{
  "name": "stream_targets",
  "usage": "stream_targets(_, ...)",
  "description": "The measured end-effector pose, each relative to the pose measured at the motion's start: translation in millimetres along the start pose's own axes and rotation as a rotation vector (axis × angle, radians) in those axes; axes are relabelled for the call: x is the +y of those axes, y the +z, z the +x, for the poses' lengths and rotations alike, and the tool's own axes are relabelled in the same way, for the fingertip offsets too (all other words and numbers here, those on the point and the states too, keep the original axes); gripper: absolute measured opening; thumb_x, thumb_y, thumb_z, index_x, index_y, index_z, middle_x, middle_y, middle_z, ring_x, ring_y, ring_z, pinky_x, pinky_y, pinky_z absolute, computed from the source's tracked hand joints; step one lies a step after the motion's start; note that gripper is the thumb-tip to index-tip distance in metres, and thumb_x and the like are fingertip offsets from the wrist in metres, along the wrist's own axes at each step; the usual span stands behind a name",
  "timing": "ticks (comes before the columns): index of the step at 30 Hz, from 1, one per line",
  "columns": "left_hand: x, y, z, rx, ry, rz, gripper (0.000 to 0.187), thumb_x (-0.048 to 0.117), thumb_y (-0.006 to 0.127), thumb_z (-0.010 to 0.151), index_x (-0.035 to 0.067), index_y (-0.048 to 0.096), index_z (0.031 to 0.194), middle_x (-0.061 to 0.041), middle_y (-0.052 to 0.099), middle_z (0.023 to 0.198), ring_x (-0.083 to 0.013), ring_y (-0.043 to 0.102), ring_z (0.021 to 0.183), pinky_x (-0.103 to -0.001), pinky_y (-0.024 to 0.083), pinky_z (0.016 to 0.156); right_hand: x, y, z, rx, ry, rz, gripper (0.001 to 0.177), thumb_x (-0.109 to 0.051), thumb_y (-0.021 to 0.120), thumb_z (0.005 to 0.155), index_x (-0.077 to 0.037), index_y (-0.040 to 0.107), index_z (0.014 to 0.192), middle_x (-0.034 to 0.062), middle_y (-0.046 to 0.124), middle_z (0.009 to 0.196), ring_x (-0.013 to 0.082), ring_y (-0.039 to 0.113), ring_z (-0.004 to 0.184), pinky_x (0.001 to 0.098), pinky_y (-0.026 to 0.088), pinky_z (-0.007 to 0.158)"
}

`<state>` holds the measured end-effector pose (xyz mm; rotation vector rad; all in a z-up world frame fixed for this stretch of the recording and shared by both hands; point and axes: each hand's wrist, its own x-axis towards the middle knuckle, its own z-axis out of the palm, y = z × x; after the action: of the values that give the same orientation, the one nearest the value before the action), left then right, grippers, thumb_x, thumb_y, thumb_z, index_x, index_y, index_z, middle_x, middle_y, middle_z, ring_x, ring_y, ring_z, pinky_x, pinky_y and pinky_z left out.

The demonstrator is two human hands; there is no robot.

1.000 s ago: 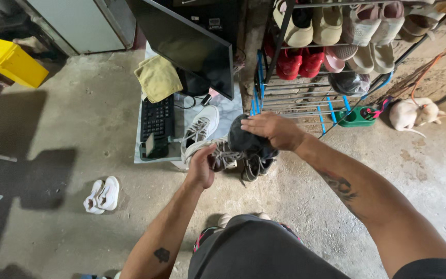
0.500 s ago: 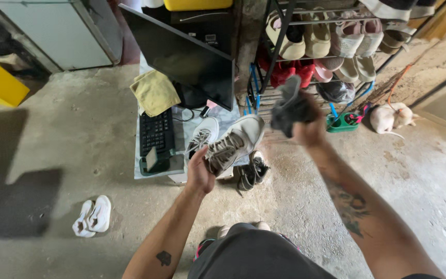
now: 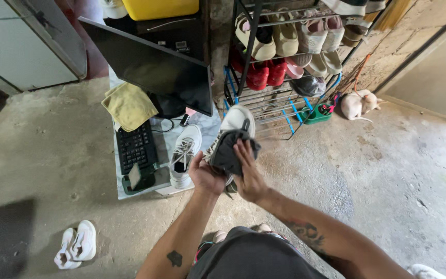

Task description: The person wipes a white sneaker with a dark cloth, focusing on the upper and laces. The person holds the shoe in one hand and scrubs it with the cloth in the other, rotating the shoe to clean different areas. The person places the shoe on a metal shoe rack at the end of the clip.

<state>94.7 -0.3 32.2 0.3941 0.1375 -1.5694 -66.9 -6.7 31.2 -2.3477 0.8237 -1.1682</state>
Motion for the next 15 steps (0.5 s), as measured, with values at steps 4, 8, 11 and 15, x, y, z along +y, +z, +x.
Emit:
stream_targets(4,0,-6,22,-0.158,-0.080,-0.082,0.071,0.050,0.051,0.092,-0.006,0.056,0.136,-0.025,0.063,0.133,-0.0406,0.060,0.122,-0.049,0.044,0.111,-14,7,-29,-0.106,0.089,0.138,0.083,-0.006,0.061,0.093,-0.001,0.020,0.165,0.0268,0.011,0.174,0.0490,0.003,0.162,0.0564,0.011,0.131)
stream_targets(8,-15,-3,25,-0.107,-0.048,-0.065,0.072,0.048,0.052,0.090,-0.005,0.056,0.138,-0.024,0.063,0.136,-0.0403,0.061,0.124,-0.048,0.043,0.113,-4,-16,-29,-0.237,0.143,0.009,0.098,-0.005,0.064,0.078,0.000,0.018,0.164,0.0274,0.011,0.174,0.0481,0.007,0.162,0.0544,0.014,0.131)
stream_targets(11,-33,10,24,-0.015,-0.025,-0.102,0.071,0.047,0.053,0.088,-0.004,0.057,0.137,-0.023,0.064,0.137,-0.0394,0.062,0.125,-0.048,0.045,0.113,2,-31,-11,-0.145,0.131,0.030,0.109,-0.020,0.077,0.072,0.005,0.016,0.159,0.0323,0.009,0.167,0.0512,0.007,0.155,0.0557,0.015,0.124)
stream_targets(15,-48,22,39,0.044,0.047,-0.208,0.071,0.044,0.053,0.089,-0.009,0.057,0.137,-0.026,0.062,0.140,-0.0405,0.061,0.126,-0.047,0.048,0.114,8,-40,-1,-0.087,0.070,-0.194,0.114,-0.033,0.078,0.068,0.008,0.018,0.156,0.0354,0.016,0.163,0.0522,0.015,0.152,0.0581,0.019,0.122)
